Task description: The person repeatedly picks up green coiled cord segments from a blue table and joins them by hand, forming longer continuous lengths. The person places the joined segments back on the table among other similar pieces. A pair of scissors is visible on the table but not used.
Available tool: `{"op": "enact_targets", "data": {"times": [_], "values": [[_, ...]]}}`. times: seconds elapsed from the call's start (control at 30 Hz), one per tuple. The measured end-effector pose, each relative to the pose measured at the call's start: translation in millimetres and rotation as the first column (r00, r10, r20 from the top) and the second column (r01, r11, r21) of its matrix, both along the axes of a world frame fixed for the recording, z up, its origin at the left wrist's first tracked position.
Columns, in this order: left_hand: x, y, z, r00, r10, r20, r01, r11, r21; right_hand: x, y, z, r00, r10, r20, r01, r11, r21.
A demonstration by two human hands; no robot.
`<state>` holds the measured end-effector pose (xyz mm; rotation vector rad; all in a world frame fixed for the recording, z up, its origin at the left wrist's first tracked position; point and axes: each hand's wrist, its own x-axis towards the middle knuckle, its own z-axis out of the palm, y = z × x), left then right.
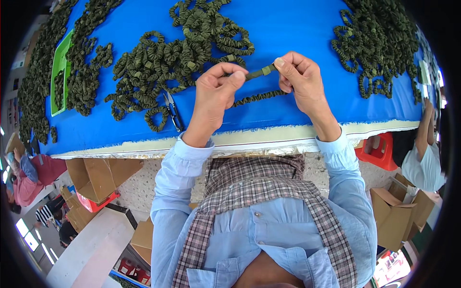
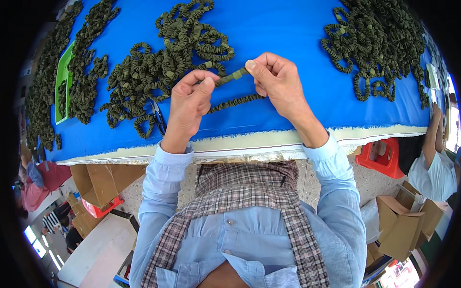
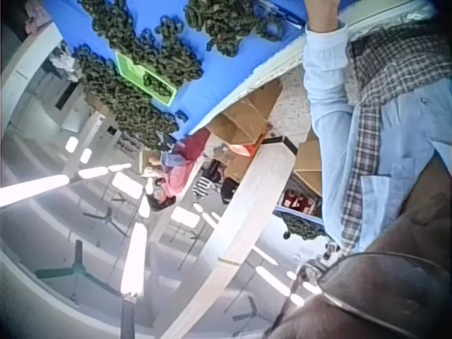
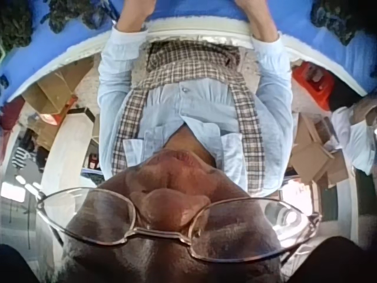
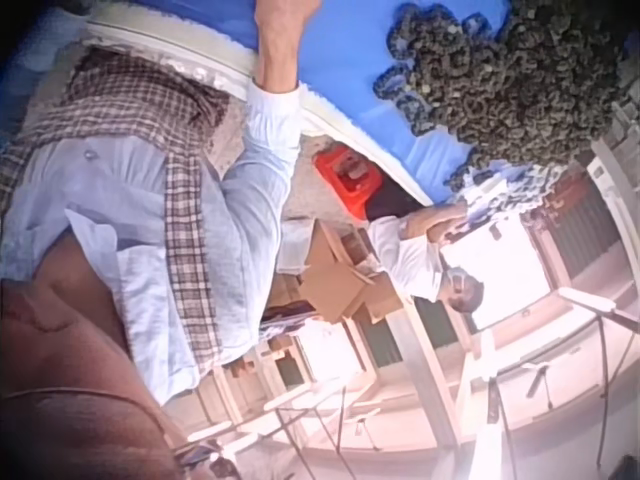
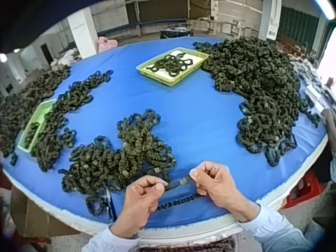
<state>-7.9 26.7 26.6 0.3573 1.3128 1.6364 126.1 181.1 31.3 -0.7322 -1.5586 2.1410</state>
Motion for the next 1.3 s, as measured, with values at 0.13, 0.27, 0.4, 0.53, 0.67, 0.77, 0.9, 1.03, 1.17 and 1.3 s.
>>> {"op": "enact_targets", "data": {"times": [0.13,0.27,0.4,0.53,0.67,0.77,0.9,1.03,1.17,1.3], "values": [[-1,-1,0,0.998,0.005,-0.061,-0.005,1.0,0.0,-1,0,-1,1.0,-0.022,-0.01,0.022,1.0,-0.008],[4,8,2,0.925,-0.005,-0.379,-0.006,1.0,-0.027,-2,-3,2,0.999,-0.038,0.018,0.036,0.995,0.097],[11,20,-1,0.765,0.026,-0.644,-0.018,1.0,0.02,-4,-12,5,0.998,-0.026,0.057,0.017,0.989,0.15],[12,28,0,0.798,0.047,-0.6,-0.035,0.999,0.032,-3,-13,1,0.998,-0.029,0.058,0.015,0.973,0.229],[13,30,3,0.876,0.037,-0.48,-0.035,0.999,0.013,-2,-11,3,0.998,-0.037,0.055,0.022,0.967,0.253],[11,28,6,0.907,0.023,-0.421,-0.035,0.999,-0.019,-2,-10,3,0.996,-0.072,0.06,0.057,0.974,0.219],[5,19,6,0.936,0.014,-0.351,-0.033,0.998,-0.049,-1,-1,2,0.994,-0.105,0.039,0.101,0.991,0.087],[1,16,9,0.947,-0.001,-0.32,-0.026,0.996,-0.081,1,8,-2,1.0,-0.022,0.008,0.022,1.0,-0.012],[-3,13,8,0.951,-0.022,-0.308,0.001,0.998,-0.069,-2,2,11,0.99,0.076,0.116,-0.088,0.991,0.106],[-4,11,6,0.959,-0.046,-0.28,0.037,0.999,-0.037,1,2,8,0.954,0.243,0.176,-0.285,0.918,0.275]]}}
